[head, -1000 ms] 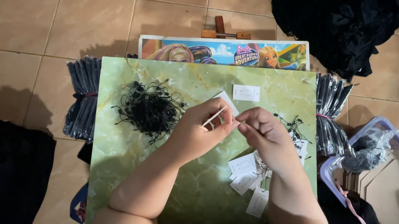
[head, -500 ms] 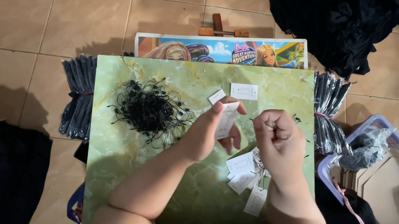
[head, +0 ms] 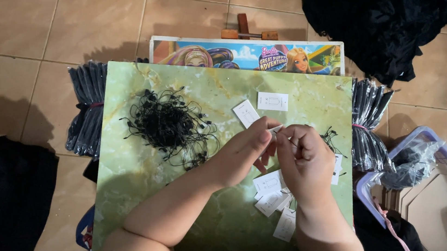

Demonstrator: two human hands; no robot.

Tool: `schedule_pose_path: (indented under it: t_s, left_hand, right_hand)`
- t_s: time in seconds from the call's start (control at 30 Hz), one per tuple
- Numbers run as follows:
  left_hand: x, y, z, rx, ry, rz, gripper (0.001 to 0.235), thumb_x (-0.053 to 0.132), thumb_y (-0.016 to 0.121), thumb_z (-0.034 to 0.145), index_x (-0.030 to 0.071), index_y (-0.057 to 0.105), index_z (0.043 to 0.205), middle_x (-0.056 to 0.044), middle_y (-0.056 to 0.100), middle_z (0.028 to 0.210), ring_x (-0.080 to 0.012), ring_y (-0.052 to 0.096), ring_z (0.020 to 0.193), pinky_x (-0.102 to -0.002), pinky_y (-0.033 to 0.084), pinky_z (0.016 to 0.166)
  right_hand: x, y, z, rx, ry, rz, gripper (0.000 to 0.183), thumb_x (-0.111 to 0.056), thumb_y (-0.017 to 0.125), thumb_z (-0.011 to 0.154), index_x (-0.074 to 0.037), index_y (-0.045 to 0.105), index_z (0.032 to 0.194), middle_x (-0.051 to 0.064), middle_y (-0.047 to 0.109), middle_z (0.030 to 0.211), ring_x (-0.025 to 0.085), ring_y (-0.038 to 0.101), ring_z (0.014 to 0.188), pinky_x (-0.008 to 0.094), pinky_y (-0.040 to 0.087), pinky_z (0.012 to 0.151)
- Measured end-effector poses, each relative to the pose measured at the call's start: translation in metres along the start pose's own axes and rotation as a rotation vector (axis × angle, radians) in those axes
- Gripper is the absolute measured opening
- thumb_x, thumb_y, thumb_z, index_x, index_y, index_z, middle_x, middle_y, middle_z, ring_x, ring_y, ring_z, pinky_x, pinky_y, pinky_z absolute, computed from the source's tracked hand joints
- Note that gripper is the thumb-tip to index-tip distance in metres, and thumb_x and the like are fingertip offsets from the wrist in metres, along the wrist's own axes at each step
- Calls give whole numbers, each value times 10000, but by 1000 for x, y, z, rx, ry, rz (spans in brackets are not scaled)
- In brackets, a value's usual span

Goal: The person sits at a table and repeatedly picks up small white tags and black cords, threading the cords through the tags and placing the finished items on the table.

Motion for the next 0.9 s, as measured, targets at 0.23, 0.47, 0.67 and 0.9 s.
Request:
schedule_pose_path:
  t_s: [0.23,0.47,0.67,0.9]
  left_hand:
    - [-1,2,-2,-16,-15,-50,576,581,353,1054,72,559,1231,-92,565,890,-158,585,792,-370,652,668]
    - [0,3,-1,-45,2,-12,589,604,357,1050,72,566,1193,-86,577,872,-135,582,739,-322,630,605]
    - [4,1,1,-64,31,55,563,543,316,1074,70,607,1169,-84,597,932,-117,528,798,-264,552,640]
    - [-12,-19,14,-13,125,-132,373,306,471,1107,26,705,1183,-183,668,1077,-290,634,1051,-437,501,986]
  right_hand:
    - [-8,-2,2,20,-14,35,107,-15,728,912,-119,699,913,-26,388,521,177,433,459,287,468,543]
    - [-8,-2,4,5,-17,91,101,-12,751,906,-100,712,936,-28,377,526,145,408,468,276,453,540]
    - [-17,-9,22,-111,22,194,149,0,773,875,-80,742,997,-20,385,537,132,407,519,289,466,591]
    - [-40,-17,27,-101,-119,176,57,-11,784,890,-60,781,919,-8,388,531,134,389,457,270,416,504]
Point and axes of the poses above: each hand's wrist, its own z-axis towards the middle knuckle, its own y-axis out of the palm, x = y × z, the point moved 10 cm from there along z, towards the middle knuckle
